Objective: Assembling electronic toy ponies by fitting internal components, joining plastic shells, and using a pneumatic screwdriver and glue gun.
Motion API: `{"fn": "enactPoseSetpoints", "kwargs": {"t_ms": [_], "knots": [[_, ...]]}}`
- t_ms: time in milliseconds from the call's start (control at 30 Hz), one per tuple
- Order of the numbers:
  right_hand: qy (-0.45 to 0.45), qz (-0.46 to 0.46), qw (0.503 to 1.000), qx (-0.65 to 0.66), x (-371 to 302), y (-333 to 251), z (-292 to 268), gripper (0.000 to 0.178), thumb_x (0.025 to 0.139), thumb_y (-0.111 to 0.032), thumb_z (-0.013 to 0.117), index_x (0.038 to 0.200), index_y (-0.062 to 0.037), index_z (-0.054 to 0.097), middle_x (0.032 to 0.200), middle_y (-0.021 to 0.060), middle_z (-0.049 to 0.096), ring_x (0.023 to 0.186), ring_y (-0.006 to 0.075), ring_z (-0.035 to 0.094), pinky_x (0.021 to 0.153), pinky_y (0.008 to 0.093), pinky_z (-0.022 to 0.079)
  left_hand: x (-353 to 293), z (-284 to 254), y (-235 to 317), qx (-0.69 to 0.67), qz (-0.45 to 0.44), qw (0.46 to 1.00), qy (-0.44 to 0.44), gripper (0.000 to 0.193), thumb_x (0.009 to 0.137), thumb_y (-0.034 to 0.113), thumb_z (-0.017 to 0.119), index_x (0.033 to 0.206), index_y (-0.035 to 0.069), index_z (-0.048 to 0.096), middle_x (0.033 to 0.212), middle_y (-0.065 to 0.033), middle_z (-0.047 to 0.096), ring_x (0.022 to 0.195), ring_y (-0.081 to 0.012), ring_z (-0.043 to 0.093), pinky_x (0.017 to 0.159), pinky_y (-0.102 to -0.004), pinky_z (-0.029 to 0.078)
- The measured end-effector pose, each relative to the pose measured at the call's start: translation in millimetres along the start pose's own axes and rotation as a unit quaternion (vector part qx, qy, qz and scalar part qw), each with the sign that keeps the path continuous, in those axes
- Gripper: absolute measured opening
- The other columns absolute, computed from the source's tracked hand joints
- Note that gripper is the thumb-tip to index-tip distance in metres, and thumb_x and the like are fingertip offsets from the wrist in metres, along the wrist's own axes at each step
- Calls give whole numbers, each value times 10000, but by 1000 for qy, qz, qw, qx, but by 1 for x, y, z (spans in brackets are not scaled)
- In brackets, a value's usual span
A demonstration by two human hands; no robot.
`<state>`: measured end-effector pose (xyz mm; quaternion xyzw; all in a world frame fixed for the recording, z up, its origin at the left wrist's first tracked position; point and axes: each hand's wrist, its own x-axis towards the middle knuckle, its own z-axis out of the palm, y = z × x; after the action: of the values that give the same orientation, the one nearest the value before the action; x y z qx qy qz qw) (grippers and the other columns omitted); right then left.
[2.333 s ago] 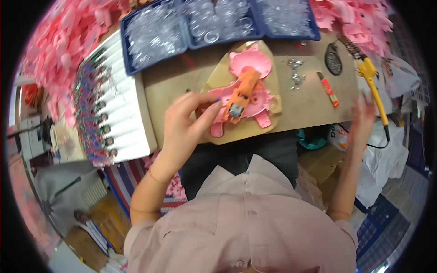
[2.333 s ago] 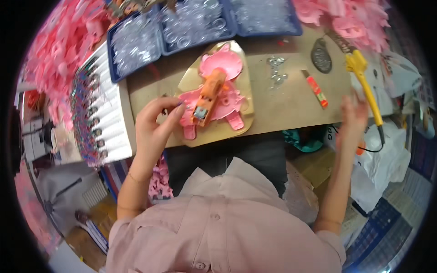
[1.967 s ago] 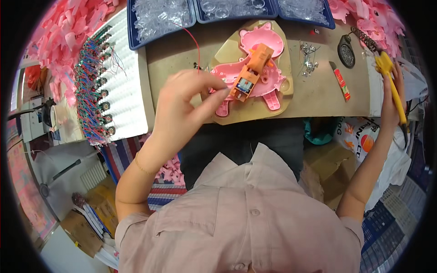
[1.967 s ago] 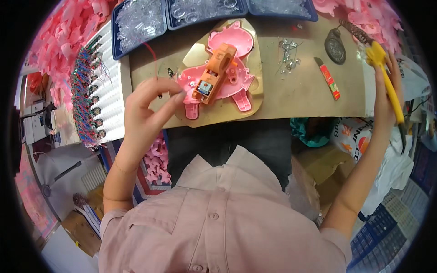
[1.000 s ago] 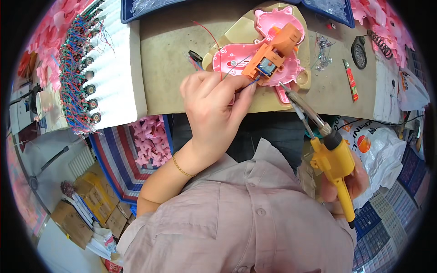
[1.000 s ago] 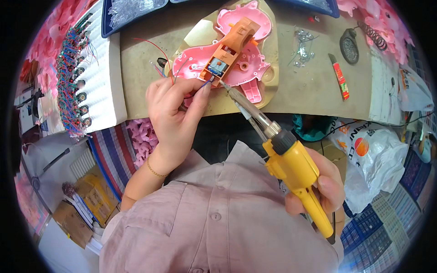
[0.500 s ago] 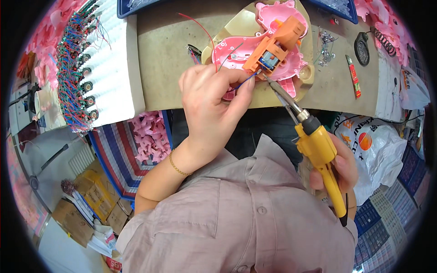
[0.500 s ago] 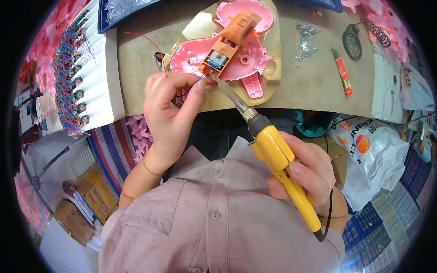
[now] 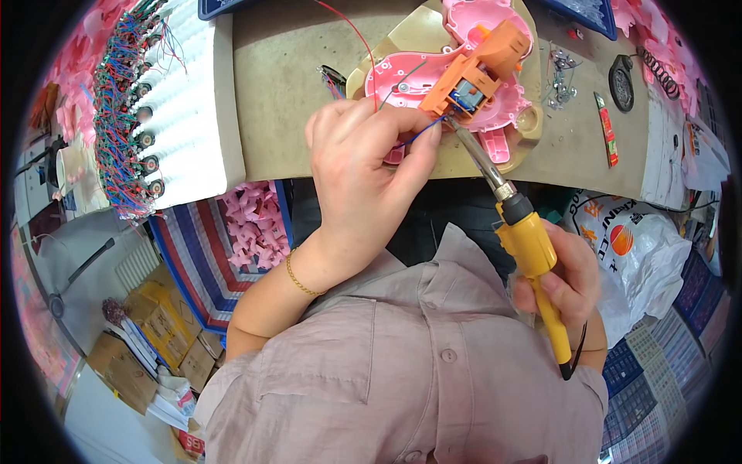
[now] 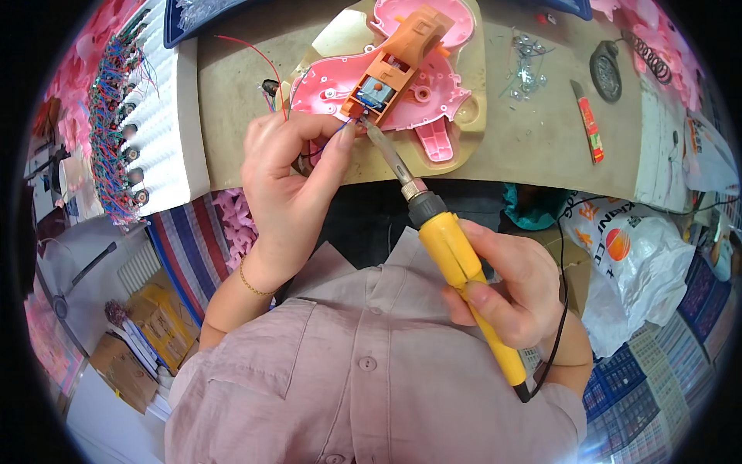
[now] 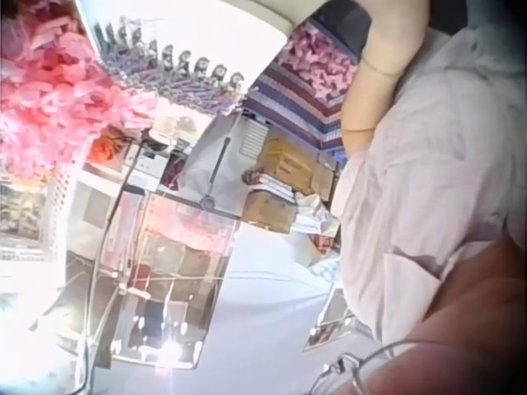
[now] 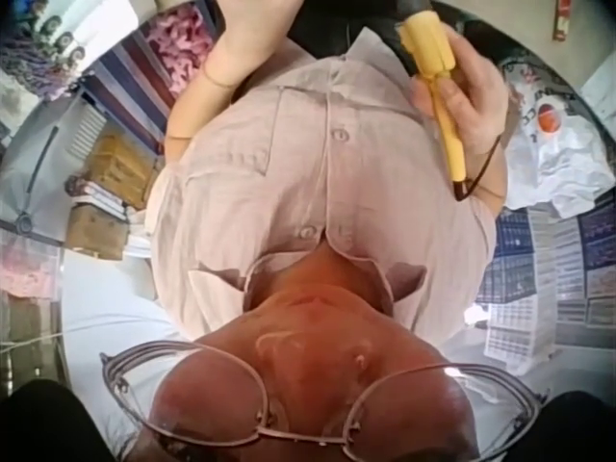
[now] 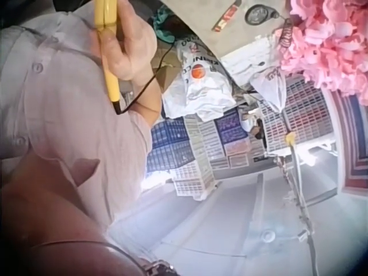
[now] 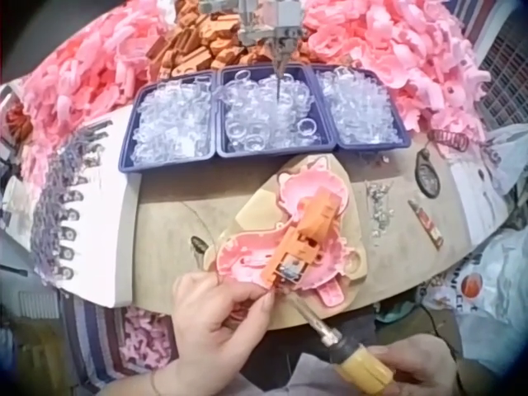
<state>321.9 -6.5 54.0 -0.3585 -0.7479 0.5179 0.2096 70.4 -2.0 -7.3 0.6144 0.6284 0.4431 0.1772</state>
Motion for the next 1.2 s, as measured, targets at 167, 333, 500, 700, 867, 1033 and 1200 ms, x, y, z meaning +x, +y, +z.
{"fn": "enactPoseSetpoints", "kwargs": {"t_ms": [167, 333, 500, 700, 867, 1033, 1200], "knots": [[15, 9, 999, -37, -16, 12, 3, 545, 731, -80, 632, 1246, 52, 511, 918, 162, 672, 769, 291, 652, 687, 329, 496, 1, 1, 0, 3, 10, 1000, 6, 75, 746, 138, 725, 759, 116, 654, 638, 8, 533, 704, -201, 499, 749, -339, 342], [78, -97, 982, -144, -12, 12, 15, 539, 767, -133, 684, 1242, 50, 507, 965, 169, 671, 750, 294, 629, 668, 349, 479, 1, 1, 1, 4, 7, 1000, 0, 77, 745, 142, 724, 757, 115, 653, 642, 7, 536, 706, -201, 499, 748, -339, 341], [31, -73, 995, -67, -15, 11, 0, 534, 795, -162, 689, 1236, 66, 493, 982, 203, 659, 739, 289, 628, 666, 335, 490, 1, -1, -1, 5, 6, 1000, -2, 79, 747, 146, 723, 762, 116, 652, 640, 3, 528, 708, -202, 495, 746, -342, 340], [121, 0, 980, 155, -27, 2, 1, 579, 841, -254, 599, 1270, 109, 459, 1005, 199, 649, 801, 218, 636, 712, 286, 485, 1, -3, 1, 13, 5, 1000, -6, 82, 746, 144, 723, 763, 114, 648, 647, 2, 531, 700, -204, 491, 737, -345, 338], [128, 103, 930, 329, -25, -3, -3, 629, 840, -281, 591, 1306, 114, 441, 1117, 180, 620, 925, 176, 618, 771, 250, 461, 2, -7, 1, 52, 46, 997, -15, 87, 753, 119, 734, 816, 97, 677, 700, -5, 548, 747, -192, 484, 764, -328, 361], [196, -104, 971, 91, -25, 17, -1, 574, 868, -281, 648, 1317, -54, 371, 1234, 256, 532, 1086, 307, 567, 889, 385, 478, 8, -28, 0, 147, 161, 976, -2, 219, 748, 116, 735, 965, 136, 710, 751, -2, 580, 779, -200, 524, 812, -353, 374], [270, -182, 944, -57, -22, 28, 3, 572, 886, -297, 671, 1331, -141, 347, 1288, 290, 489, 1184, 364, 529, 976, 481, 455, 21, -27, 25, -54, -63, 996, -39, 120, 757, 123, 734, 870, 118, 693, 687, -2, 598, 671, -187, 522, 751, -336, 360]]}}
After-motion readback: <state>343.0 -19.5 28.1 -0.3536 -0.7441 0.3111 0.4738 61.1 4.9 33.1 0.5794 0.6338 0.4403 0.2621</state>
